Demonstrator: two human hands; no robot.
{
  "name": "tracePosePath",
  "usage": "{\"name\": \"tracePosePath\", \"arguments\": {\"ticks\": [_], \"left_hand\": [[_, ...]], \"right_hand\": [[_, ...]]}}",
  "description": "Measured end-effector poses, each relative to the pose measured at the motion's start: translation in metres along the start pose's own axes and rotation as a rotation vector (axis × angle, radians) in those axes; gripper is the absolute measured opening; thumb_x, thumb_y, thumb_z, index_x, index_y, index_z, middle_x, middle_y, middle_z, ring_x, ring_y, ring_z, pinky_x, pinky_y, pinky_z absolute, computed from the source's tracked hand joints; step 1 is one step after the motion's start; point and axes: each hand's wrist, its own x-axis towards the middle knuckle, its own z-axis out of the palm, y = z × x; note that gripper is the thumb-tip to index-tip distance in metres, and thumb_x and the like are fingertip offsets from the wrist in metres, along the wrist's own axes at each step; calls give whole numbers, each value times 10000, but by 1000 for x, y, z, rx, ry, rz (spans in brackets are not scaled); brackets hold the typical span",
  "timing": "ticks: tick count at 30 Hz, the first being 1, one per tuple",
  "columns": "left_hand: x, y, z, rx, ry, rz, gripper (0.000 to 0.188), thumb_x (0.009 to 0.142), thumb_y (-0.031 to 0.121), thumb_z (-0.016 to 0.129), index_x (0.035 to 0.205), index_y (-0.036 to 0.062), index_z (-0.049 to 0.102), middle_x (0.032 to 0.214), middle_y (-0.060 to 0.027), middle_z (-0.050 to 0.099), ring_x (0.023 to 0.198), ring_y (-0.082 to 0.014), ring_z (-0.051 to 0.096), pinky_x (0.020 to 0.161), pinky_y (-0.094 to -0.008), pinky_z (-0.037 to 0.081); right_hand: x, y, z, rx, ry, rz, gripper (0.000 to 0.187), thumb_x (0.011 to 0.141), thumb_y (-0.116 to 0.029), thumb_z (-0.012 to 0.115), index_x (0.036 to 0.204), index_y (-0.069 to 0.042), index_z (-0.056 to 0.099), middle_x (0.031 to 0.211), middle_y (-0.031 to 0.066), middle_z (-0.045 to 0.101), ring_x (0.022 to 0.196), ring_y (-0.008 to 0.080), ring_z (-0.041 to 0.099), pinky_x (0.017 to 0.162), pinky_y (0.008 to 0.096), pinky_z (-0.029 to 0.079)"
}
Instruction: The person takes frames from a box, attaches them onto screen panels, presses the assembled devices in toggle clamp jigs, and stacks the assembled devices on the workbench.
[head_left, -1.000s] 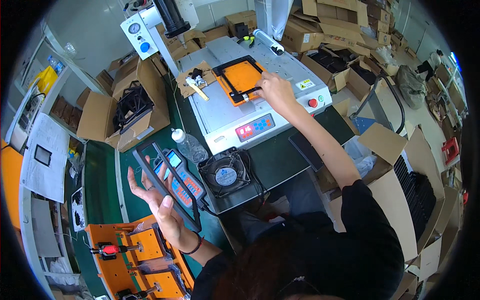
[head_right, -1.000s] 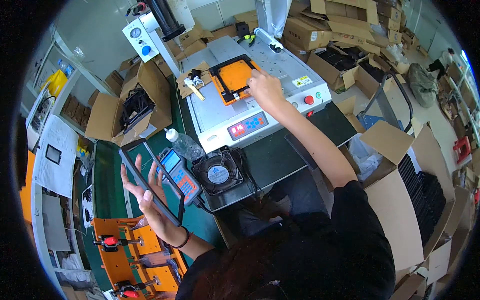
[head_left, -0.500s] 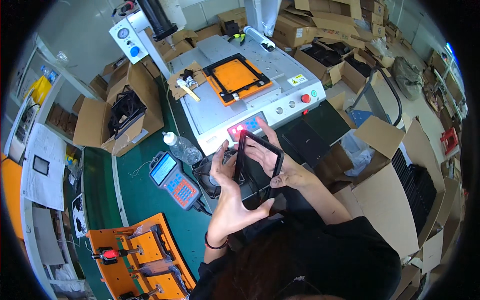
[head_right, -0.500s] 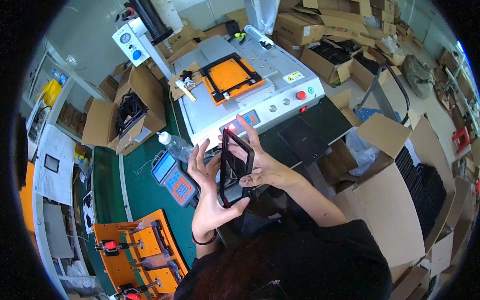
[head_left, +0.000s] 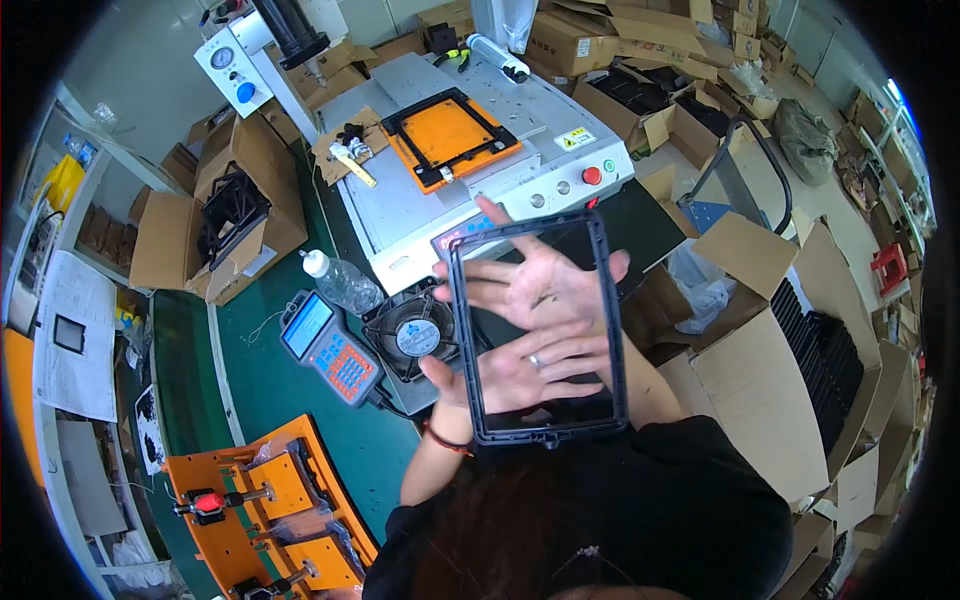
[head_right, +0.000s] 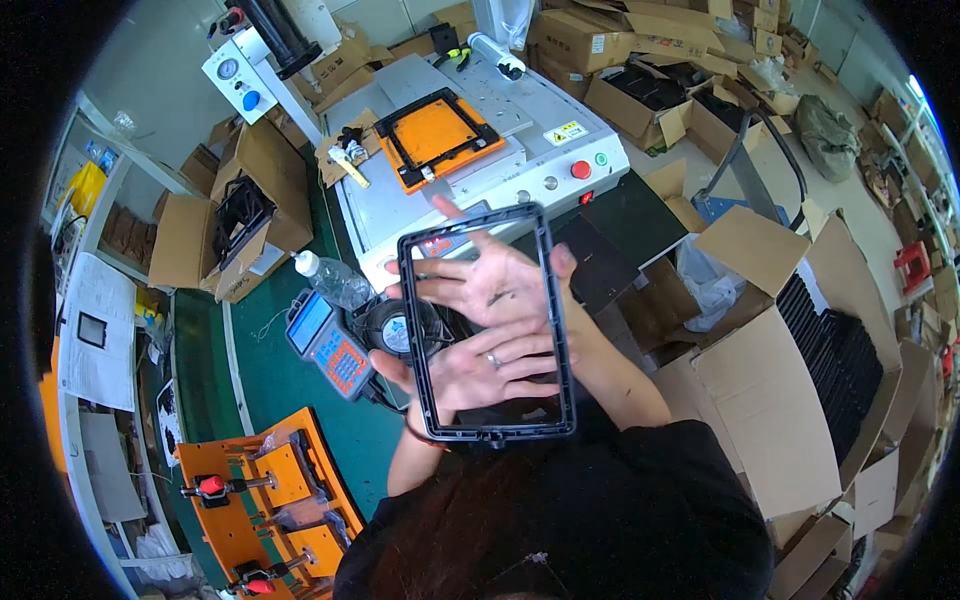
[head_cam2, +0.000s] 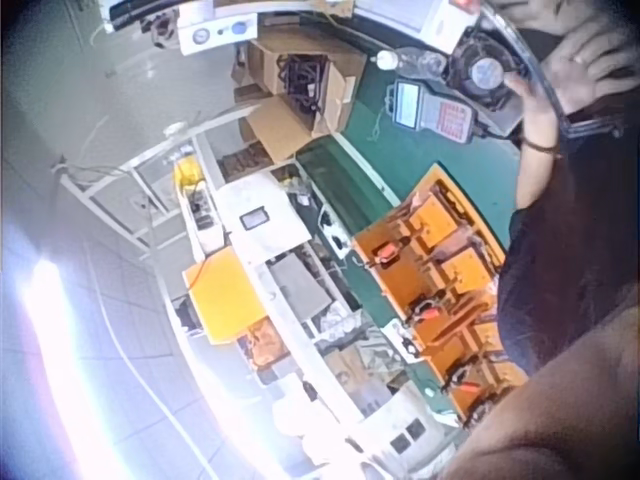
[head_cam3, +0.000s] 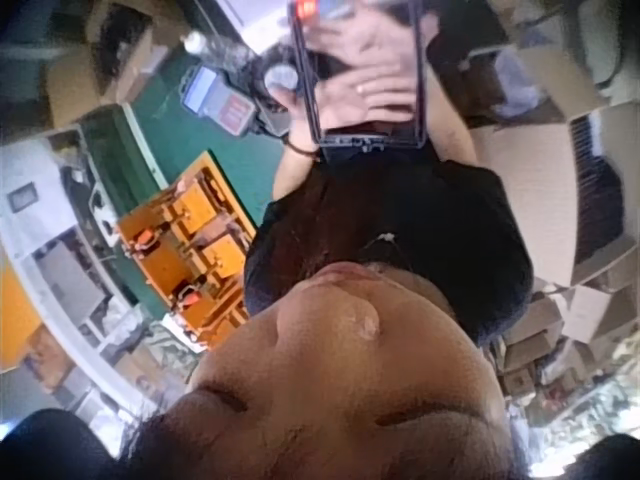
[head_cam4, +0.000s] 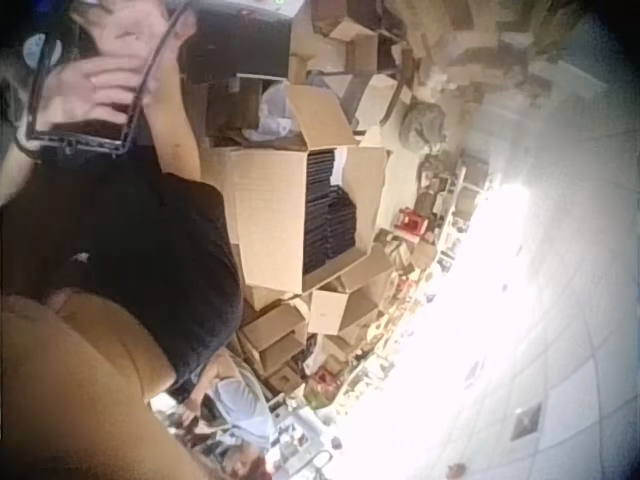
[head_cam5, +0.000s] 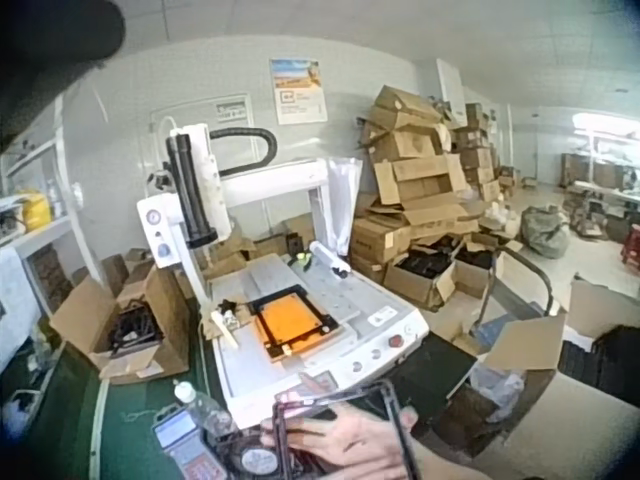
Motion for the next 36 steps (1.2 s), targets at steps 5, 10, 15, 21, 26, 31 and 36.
{"name": "tracePosePath", "arguments": {"ticks": [5, 10, 15, 21, 26, 31, 36], "left_hand": [[7, -31, -12, -369, -109, 190, 1474, 442, 816, 688, 1473, 1, 20, 1519, -248, 92, 1394, -434, 139, 1101, -625, 114], [6, -7, 9, -242, -24, 235, 1510, 437, 781, 733, 1468, 10, -57, 1466, -187, 244, 1310, -400, 314, 1086, -635, 179], [-5, 15, 11, -138, -18, 341, 1489, 490, 747, 742, 1458, 13, -118, 1471, -193, 228, 1316, -397, 302, 1081, -631, 200], [-11, 23, 10, -98, 12, 372, 1482, 496, 759, 729, 1458, 10, -113, 1472, -202, 228, 1317, -402, 298, 1079, -634, 199], [-13, 26, 7, -33, 30, 377, 1476, 503, 771, 716, 1458, 6, -109, 1474, -210, 229, 1318, -406, 293, 1076, -638, 197], [-14, 27, 6, 11, 49, 391, 1470, 509, 783, 702, 1459, 3, -104, 1475, -219, 229, 1319, -410, 289, 1073, -641, 196], [-11, 26, 5, 30, 31, 354, 1475, 507, 771, 716, 1456, 0, -108, 1478, -227, 228, 1321, -417, 287, 1072, -646, 193]], "right_hand": [[-8, 12, -22, -42, -22, 24, 1240, 611, -742, 667, 1499, -196, -5, 1439, 350, 196, 1348, 470, 236, 1139, 480, 162], [-24, -35, -83, -1182, 685, -297, 598, 956, -405, 489, 1404, -54, 305, 1341, 211, 454, 1283, 309, 410, 1075, 431, 292], [-71, -81, -151, -2253, 1154, -218, 621, 917, -325, 557, 1371, 15, 303, 1288, 236, 485, 1205, 389, 465, 1048, 545, 273], [-80, -84, -156, -2375, 1045, -187, 699, 884, -332, 602, 1395, 0, 259, 1292, 197, 494, 1241, 368, 434, 1055, 551, 258], [-80, -91, -161, -2478, 1034, -85, 718, 892, -402, 571, 1413, -32, 245, 1326, 155, 471, 1255, 341, 423, 1055, 566, 215], [-87, -110, -162, -2181, 1020, -11, 727, 903, -433, 542, 1435, -77, 199, 1332, 140, 488, 1266, 319, 431, 1056, 572, 187], [-101, -117, -178, -2210, 1015, -20, 678, 902, -384, 575, 1411, -86, 239, 1331, 107, 520, 1225, 316, 477, 1031, 462, 302]]}}
